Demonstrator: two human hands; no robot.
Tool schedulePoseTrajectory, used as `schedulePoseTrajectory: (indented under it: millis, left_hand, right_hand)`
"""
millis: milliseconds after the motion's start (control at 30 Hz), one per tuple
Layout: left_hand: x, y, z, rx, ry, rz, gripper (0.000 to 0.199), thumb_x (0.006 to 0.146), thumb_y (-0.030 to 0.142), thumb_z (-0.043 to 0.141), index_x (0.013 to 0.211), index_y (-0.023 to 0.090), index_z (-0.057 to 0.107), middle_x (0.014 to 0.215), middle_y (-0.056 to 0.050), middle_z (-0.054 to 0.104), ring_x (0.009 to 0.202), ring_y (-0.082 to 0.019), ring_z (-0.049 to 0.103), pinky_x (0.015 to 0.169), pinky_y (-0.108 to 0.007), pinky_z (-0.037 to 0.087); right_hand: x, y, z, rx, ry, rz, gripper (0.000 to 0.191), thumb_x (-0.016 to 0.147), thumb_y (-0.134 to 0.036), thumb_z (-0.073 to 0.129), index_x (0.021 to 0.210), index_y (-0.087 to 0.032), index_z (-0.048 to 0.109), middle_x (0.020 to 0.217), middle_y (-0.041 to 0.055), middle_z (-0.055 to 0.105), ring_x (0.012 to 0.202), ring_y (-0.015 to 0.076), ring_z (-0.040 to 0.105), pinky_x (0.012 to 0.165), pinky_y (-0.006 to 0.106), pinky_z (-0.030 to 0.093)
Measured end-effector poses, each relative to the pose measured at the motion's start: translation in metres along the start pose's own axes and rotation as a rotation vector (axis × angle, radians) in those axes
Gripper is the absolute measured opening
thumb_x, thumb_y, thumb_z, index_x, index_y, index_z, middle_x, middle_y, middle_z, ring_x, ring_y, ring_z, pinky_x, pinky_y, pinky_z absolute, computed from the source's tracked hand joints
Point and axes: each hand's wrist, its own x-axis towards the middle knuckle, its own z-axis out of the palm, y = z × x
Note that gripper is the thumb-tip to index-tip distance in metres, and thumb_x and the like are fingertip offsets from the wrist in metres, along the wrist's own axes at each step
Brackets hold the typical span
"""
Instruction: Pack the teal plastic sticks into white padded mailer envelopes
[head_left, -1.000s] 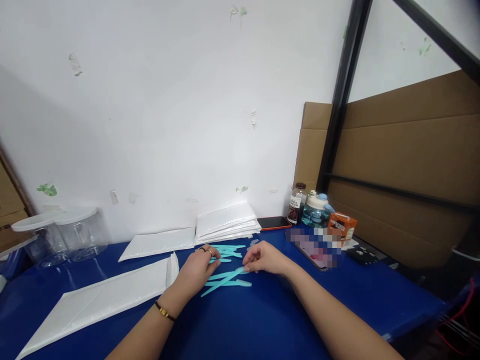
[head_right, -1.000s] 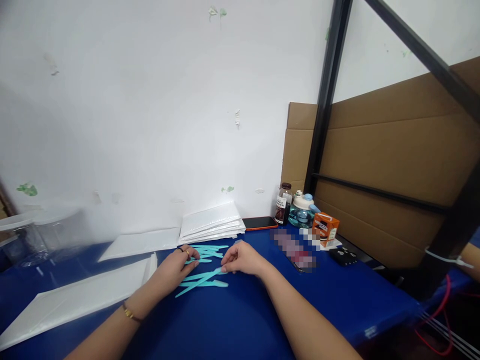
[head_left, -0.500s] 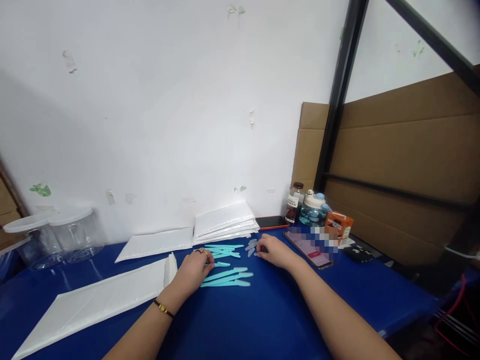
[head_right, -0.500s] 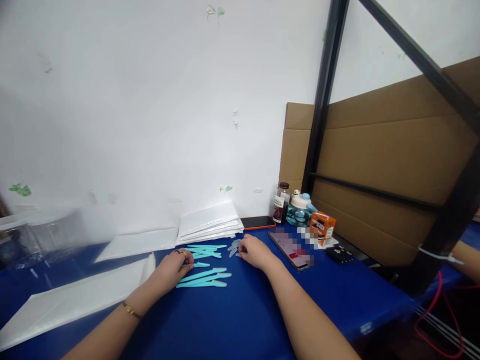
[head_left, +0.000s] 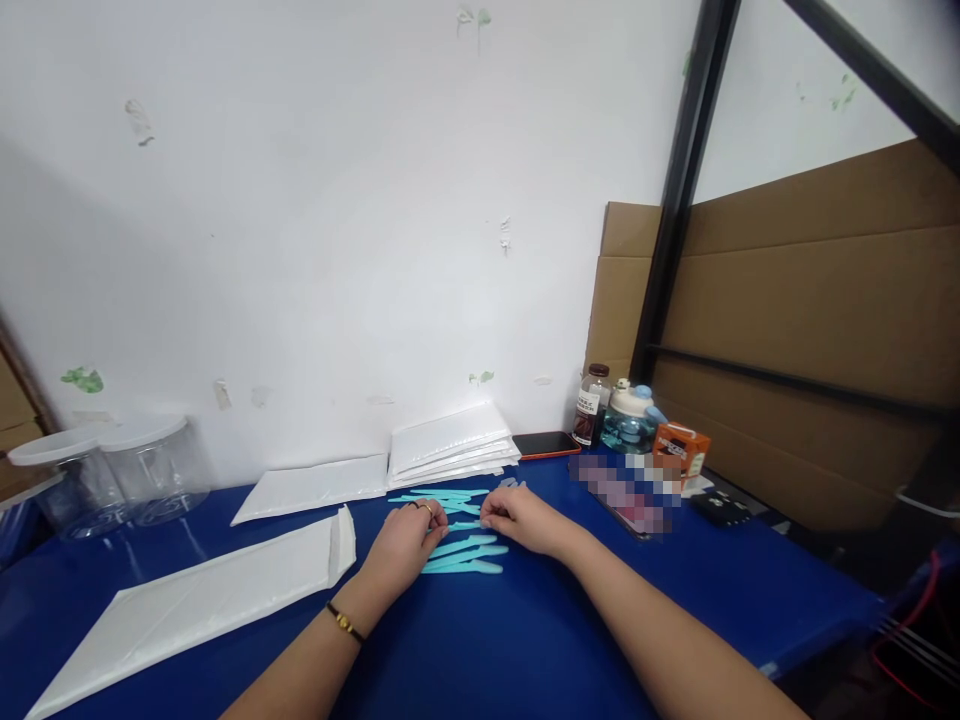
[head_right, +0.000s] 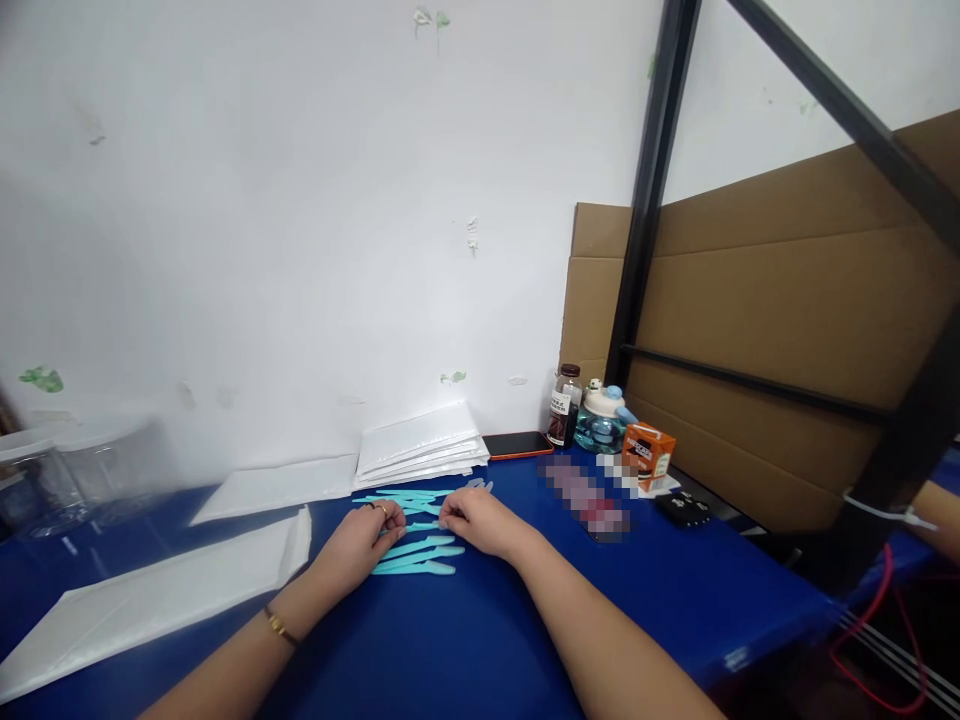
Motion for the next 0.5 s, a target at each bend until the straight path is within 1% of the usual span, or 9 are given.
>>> schedulePoseTrajectory:
  millis: [100,133,200,233,300,367,400,433,500]
  left_hand:
    - [-0.002,0.008,0.000,-0.014,-0.017,-0.001,0.011,0.081,0.026,0.048,0.080,0.020,0.058,0.079,0.000,0.063,0.074,-0.015,0.055,0.065,-0.023,0.035]
    - [-0.003,0.011,0.001,-0.021,-0.031,0.007,0.011,0.081,0.026,0.048,0.080,0.020,0.058,0.079,0.000,0.063,0.074,-0.015,0.055,0.065,-0.023,0.035]
    - [-0.004,0.013,0.000,-0.034,-0.076,0.033,0.014,0.081,0.028,0.048,0.081,0.020,0.060,0.077,0.000,0.063,0.073,-0.014,0.055,0.065,-0.023,0.036]
    - [-0.004,0.013,0.000,-0.034,-0.087,0.046,0.015,0.082,0.030,0.048,0.082,0.021,0.060,0.078,0.000,0.063,0.073,-0.014,0.055,0.066,-0.023,0.037]
    - [-0.004,0.008,-0.002,-0.007,-0.055,0.061,0.020,0.083,0.034,0.046,0.088,0.022,0.061,0.085,-0.001,0.063,0.079,-0.015,0.056,0.071,-0.024,0.039]
    - [-0.002,-0.002,-0.004,0.065,0.029,0.053,0.023,0.085,0.034,0.046,0.100,0.023,0.060,0.099,-0.003,0.061,0.091,-0.017,0.055,0.080,-0.027,0.039]
    - [-0.001,-0.008,-0.004,0.110,0.065,0.041,0.026,0.085,0.032,0.045,0.106,0.024,0.059,0.106,-0.004,0.059,0.098,-0.019,0.052,0.084,-0.029,0.039]
    - [0.001,-0.014,-0.004,0.154,0.086,0.026,0.029,0.085,0.031,0.044,0.111,0.025,0.057,0.111,-0.004,0.057,0.103,-0.020,0.050,0.086,-0.031,0.038]
    - [0.003,-0.023,-0.004,0.225,0.093,-0.003,0.031,0.086,0.029,0.043,0.114,0.028,0.056,0.115,-0.004,0.055,0.108,-0.022,0.046,0.086,-0.033,0.038]
  right_hand:
    - [0.001,-0.006,0.005,0.026,-0.011,-0.002,0.012,0.081,-0.024,0.054,0.079,-0.017,0.064,0.069,0.0005,0.061,0.061,0.0117,0.052,0.055,0.020,0.036]
    - [0.001,-0.006,0.006,0.046,-0.036,-0.005,0.013,0.081,-0.024,0.054,0.080,-0.017,0.065,0.068,0.0004,0.061,0.060,0.0114,0.053,0.054,0.020,0.036]
    - [0.000,-0.005,0.005,0.075,-0.089,-0.020,0.014,0.082,-0.024,0.053,0.082,-0.017,0.065,0.070,0.0005,0.062,0.059,0.0112,0.054,0.054,0.020,0.037]
    - [-0.001,-0.002,0.002,0.070,-0.086,-0.028,0.015,0.082,-0.025,0.053,0.082,-0.017,0.066,0.072,0.0010,0.063,0.061,0.0117,0.055,0.056,0.020,0.039]
    - [-0.002,0.007,-0.007,0.017,0.002,-0.027,0.016,0.082,-0.022,0.053,0.084,-0.018,0.067,0.079,0.0027,0.065,0.069,0.0135,0.057,0.063,0.022,0.041]
    - [-0.004,0.018,-0.018,-0.058,0.139,0.011,0.017,0.082,-0.017,0.051,0.086,-0.018,0.068,0.085,0.0042,0.064,0.077,0.0150,0.058,0.069,0.024,0.042]
    - [-0.005,0.024,-0.023,-0.088,0.177,0.032,0.018,0.081,-0.015,0.051,0.087,-0.019,0.068,0.087,0.0046,0.064,0.079,0.0153,0.058,0.071,0.024,0.042]
    - [-0.007,0.029,-0.026,-0.113,0.189,0.048,0.019,0.079,-0.013,0.052,0.088,-0.019,0.068,0.088,0.0045,0.063,0.079,0.0153,0.058,0.072,0.025,0.042]
    - [-0.008,0.037,-0.029,-0.150,0.155,0.052,0.020,0.076,-0.012,0.055,0.089,-0.021,0.068,0.090,0.0038,0.061,0.080,0.0152,0.058,0.072,0.025,0.042]
